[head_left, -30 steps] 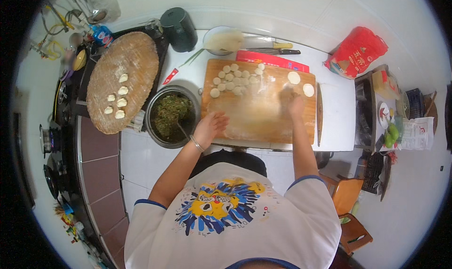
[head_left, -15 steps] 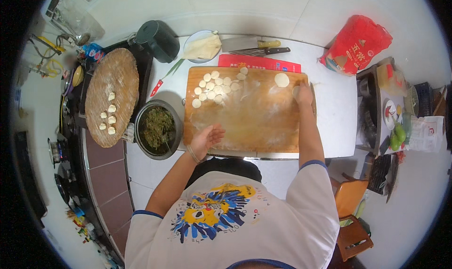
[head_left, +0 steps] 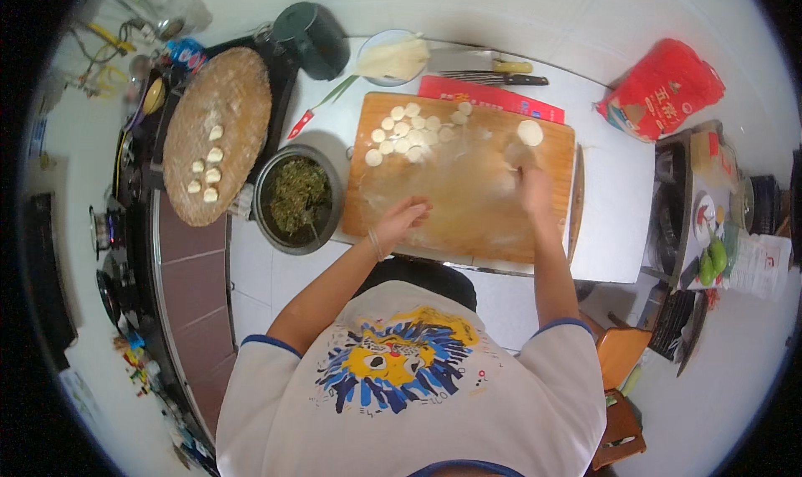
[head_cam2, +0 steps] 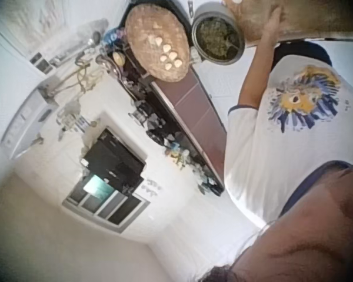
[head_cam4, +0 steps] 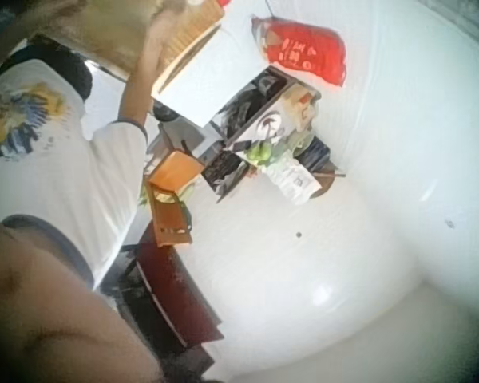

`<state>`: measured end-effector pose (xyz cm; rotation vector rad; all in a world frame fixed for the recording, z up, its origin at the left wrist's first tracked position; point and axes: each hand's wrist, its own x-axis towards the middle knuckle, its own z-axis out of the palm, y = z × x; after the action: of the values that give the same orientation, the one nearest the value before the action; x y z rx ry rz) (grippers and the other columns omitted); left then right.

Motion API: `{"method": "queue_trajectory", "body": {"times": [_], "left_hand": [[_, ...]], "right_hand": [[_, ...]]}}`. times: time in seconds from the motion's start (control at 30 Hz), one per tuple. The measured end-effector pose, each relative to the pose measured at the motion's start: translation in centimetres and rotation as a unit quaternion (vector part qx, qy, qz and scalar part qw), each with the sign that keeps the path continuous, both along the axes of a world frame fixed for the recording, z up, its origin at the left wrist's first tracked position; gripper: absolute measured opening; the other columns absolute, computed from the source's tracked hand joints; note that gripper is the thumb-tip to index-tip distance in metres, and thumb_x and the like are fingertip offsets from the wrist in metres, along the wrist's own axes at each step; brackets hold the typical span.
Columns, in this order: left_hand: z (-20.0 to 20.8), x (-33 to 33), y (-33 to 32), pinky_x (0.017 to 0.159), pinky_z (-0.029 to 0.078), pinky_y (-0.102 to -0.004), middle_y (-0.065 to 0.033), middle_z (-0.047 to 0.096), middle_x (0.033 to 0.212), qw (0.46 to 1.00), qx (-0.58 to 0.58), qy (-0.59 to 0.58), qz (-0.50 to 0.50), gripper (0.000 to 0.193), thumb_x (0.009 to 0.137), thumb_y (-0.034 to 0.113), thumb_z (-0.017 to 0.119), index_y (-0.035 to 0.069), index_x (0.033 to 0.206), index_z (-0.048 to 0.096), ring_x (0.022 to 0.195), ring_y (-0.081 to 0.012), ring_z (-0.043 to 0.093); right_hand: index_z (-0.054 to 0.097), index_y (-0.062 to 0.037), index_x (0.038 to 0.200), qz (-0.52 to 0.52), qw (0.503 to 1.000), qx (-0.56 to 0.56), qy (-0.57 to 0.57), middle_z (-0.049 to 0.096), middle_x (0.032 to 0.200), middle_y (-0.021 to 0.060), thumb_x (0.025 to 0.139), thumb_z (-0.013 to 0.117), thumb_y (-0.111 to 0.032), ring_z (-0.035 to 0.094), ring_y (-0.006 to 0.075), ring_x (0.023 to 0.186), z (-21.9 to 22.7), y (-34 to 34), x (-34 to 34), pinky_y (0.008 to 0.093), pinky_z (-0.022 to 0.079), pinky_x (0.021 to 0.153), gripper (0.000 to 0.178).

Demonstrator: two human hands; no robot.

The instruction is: The person fills small dough circles with a green mixture from a pot, folds them into dumplings, and places them on a woven tray. They also roll out additional dough circles using a rolling pin on a floured wooden board.

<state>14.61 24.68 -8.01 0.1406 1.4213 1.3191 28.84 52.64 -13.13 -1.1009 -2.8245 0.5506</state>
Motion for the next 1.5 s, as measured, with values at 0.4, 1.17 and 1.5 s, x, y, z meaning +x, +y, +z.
{"method": "queue_trajectory", "body": {"times": [0.4,1.17,1.5], "left_hand": [[4.1,-6.4,-12.5,0.080,0.044,-0.0247,0.0003,0.060,0.100,0.965,0.121,0.232,-0.032,0.034,0.083,0.007,0.059,0.002,0.116,0.054,0.090,-0.0076,0.054],[-5.8,-18.9,-33.4,0.083,0.050,-0.0330,-0.0138,0.060,0.108,0.963,0.141,-0.061,0.220,0.028,0.092,0.014,0.048,-0.001,0.115,0.048,0.096,-0.0237,0.061],[-6.2,-18.4,-33.7,0.086,0.049,-0.0318,-0.0126,0.059,0.110,0.949,0.201,-0.077,0.230,0.028,0.092,0.016,0.049,0.002,0.116,0.048,0.100,-0.0225,0.059]], "right_hand": [[0.061,-0.0058,0.093,0.357,0.893,-0.271,0.037,0.064,0.086,0.0129,0.081,0.058,-0.017,0.061,0.0296,0.080,16.5,-23.4,-14.4,0.0361,0.048,0.070,0.017],[0.055,-0.0044,0.095,0.242,0.951,0.164,-0.100,0.061,0.083,0.0124,0.082,0.049,-0.009,0.064,0.0244,0.077,2.0,-40.6,-26.0,0.0318,0.053,0.061,0.015],[0.054,-0.0028,0.088,0.274,0.938,0.181,-0.114,0.061,0.082,0.0123,0.078,0.052,-0.007,0.064,0.0231,0.077,1.4,-40.9,-25.4,0.0311,0.054,0.060,0.011]]}}
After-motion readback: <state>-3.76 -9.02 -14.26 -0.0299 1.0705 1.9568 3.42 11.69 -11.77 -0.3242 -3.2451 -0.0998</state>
